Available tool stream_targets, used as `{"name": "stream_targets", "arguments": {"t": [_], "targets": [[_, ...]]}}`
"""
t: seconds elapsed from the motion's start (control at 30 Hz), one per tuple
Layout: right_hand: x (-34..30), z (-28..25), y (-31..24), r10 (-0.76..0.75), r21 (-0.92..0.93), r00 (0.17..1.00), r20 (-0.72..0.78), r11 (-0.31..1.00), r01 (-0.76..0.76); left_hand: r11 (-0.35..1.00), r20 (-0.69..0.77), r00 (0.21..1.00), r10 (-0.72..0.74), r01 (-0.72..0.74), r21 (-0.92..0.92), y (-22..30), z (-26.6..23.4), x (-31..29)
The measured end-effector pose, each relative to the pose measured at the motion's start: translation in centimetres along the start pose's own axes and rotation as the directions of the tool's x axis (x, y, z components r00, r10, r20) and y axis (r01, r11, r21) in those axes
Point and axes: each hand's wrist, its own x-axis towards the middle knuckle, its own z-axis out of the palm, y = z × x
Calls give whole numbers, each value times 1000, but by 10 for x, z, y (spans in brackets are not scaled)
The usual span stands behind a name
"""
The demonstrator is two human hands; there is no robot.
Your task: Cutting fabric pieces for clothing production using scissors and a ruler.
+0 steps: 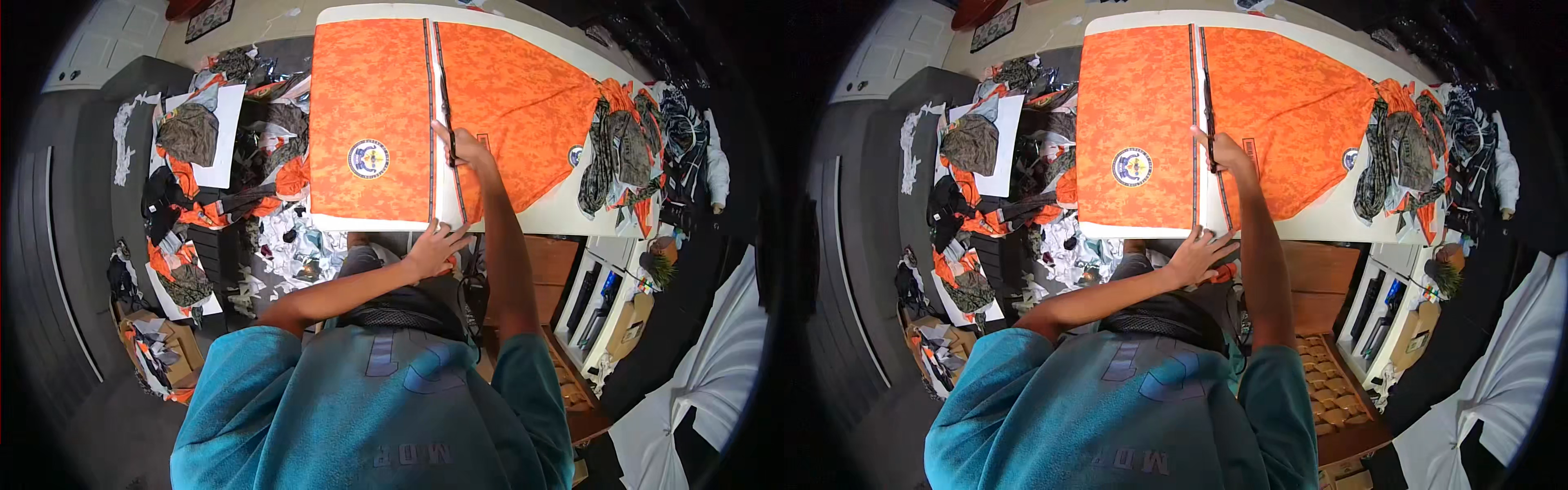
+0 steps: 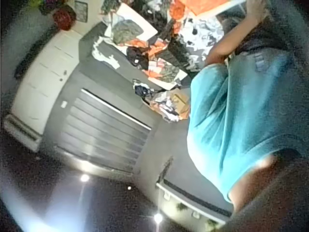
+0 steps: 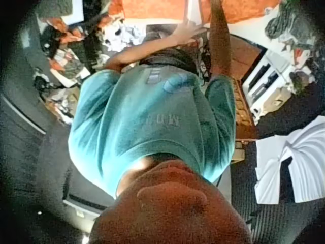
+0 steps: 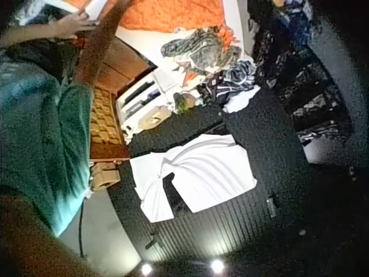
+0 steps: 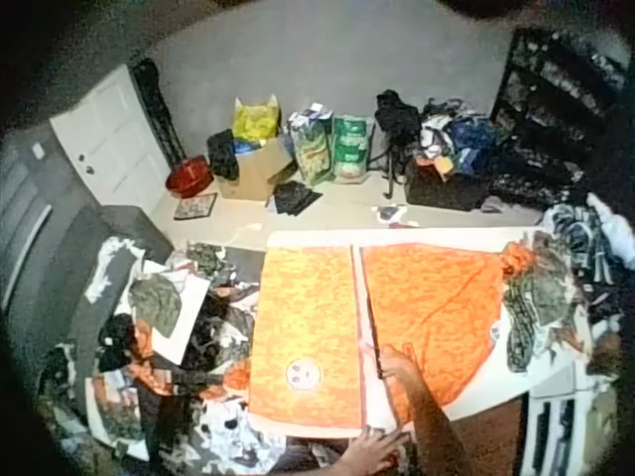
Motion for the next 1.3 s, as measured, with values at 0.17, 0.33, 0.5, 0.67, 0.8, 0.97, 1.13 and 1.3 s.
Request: {"name": "stream_targets", "arguments": {"t": [0.17,0.33,0.5,0.67,0.8,0.97,1.13,1.3], "targets": [[12,0,3,-16,-15,998,-56,1000,15,1000,7,1000,1,-1,-19,-1,-3,0],[16,-3,-9,4,7,998,-57,1000,-4,999,8,1000,6,-6,-31,-2,-5,-1],[13,-5,-17,10,4,999,-48,1000,-10,999,8,1000,4,-4,-38,-1,-4,-2],[16,-6,-19,4,8,998,-55,1000,-3,999,4,1000,1,-1,-40,-1,-4,-2],[22,-9,-25,20,6,998,-62,1000,-19,999,9,1000,2,-1,-35,-2,-6,-1],[24,-14,-32,34,-23,999,-39,999,-35,999,17,1000,0,0,-32,-3,-8,0],[27,-17,-38,8,-14,999,-36,1000,-9,1000,26,1000,-2,3,-14,-2,-10,0],[41,-20,-42,14,26,998,-53,1000,-13,1000,29,1000,0,1,-21,-2,-8,0]]}}
